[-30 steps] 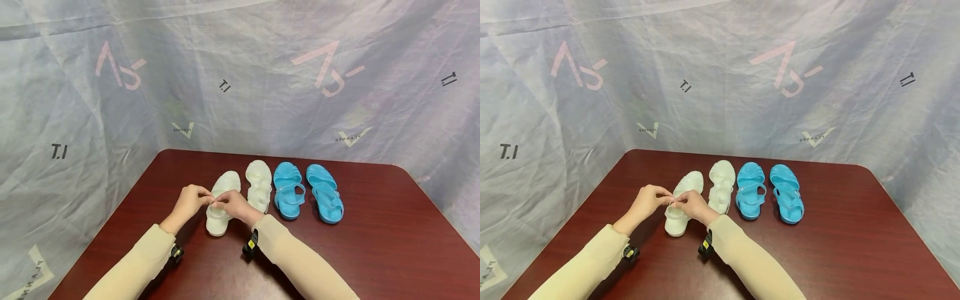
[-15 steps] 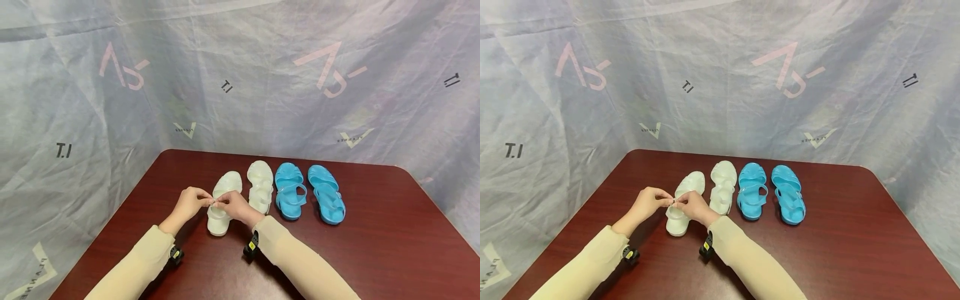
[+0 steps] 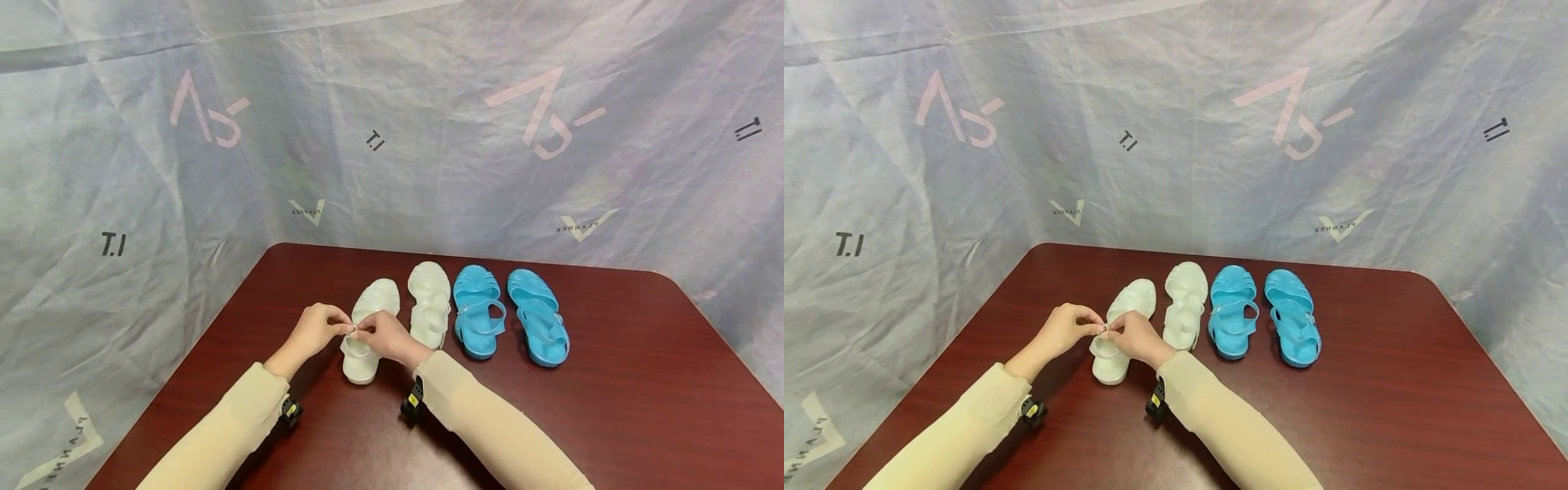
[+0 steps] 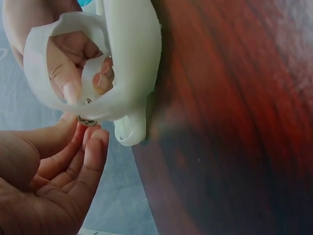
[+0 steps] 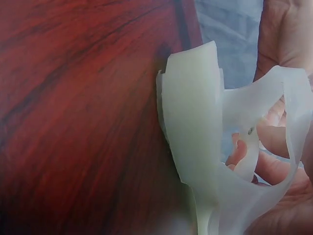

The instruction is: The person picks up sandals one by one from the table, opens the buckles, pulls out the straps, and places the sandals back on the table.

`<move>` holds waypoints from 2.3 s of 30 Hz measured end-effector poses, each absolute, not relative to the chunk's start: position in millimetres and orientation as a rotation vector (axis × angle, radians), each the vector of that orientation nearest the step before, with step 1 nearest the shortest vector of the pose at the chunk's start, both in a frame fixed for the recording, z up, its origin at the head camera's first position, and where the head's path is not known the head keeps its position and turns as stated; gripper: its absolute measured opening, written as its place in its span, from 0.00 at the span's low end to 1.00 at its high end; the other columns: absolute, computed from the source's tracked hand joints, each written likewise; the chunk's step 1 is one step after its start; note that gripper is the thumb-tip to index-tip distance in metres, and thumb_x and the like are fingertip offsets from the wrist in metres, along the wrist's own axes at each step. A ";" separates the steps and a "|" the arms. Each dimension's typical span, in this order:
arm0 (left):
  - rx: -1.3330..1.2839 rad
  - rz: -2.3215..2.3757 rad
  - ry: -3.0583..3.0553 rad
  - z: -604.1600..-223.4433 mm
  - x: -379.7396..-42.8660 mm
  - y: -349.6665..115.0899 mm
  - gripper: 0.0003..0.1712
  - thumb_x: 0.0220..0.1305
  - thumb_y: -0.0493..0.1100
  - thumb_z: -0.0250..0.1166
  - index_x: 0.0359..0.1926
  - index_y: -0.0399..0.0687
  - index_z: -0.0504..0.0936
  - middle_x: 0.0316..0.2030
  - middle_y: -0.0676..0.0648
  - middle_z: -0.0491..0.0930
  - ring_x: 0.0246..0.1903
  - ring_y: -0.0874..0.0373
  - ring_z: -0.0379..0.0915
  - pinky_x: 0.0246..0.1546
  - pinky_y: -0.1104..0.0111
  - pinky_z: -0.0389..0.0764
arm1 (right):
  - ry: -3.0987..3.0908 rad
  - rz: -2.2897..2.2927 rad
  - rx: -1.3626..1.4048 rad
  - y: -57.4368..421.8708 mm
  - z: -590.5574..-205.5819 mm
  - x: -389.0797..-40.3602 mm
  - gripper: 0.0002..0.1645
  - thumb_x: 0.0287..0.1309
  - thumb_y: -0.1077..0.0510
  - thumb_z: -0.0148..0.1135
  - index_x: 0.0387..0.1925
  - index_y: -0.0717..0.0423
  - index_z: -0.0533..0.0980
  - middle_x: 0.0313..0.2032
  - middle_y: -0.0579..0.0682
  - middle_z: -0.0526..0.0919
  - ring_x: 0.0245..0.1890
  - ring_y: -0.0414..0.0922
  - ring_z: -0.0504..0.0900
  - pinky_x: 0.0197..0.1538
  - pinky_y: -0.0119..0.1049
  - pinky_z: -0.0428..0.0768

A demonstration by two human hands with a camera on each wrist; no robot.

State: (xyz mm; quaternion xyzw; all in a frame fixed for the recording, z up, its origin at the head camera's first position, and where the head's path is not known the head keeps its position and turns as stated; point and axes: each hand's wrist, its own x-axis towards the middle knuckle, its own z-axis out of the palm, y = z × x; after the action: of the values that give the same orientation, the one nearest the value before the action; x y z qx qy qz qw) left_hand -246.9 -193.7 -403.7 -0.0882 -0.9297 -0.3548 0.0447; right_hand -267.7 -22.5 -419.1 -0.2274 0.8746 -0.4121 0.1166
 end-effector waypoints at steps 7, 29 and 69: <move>-0.294 -1.165 -2.837 -404.8 -250.7 -197.6 0.03 0.57 0.38 0.70 0.32 0.43 0.88 0.30 0.47 0.86 0.28 0.61 0.78 0.30 0.69 0.78 | 2.533 -1.237 -0.655 -24.9 -420.1 -267.0 0.11 0.63 0.54 0.63 0.38 0.57 0.85 0.36 0.49 0.86 0.28 0.38 0.71 0.32 0.27 0.71; -0.240 -1.181 -2.852 -403.4 -249.8 -194.4 0.03 0.57 0.38 0.70 0.33 0.44 0.88 0.32 0.48 0.86 0.31 0.59 0.80 0.33 0.68 0.80 | 2.563 -1.238 -0.693 -20.5 -422.7 -268.3 0.11 0.62 0.54 0.64 0.36 0.57 0.85 0.37 0.48 0.86 0.33 0.37 0.74 0.36 0.27 0.73; -0.164 -1.216 -2.916 -390.4 -244.6 -213.3 0.13 0.53 0.40 0.74 0.38 0.38 0.86 0.32 0.46 0.86 0.30 0.58 0.81 0.34 0.65 0.81 | 2.398 -1.464 -0.540 -14.4 -423.9 -270.8 0.11 0.61 0.54 0.65 0.40 0.56 0.84 0.41 0.50 0.85 0.38 0.39 0.78 0.41 0.31 0.77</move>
State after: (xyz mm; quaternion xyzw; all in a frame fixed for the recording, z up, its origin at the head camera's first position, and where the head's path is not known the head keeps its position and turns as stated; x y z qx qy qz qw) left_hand -244.6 -213.3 -390.4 -0.0519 -0.9217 -0.3844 -0.0109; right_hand -270.8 -14.4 -423.9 -0.1870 0.8298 -0.5068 0.1399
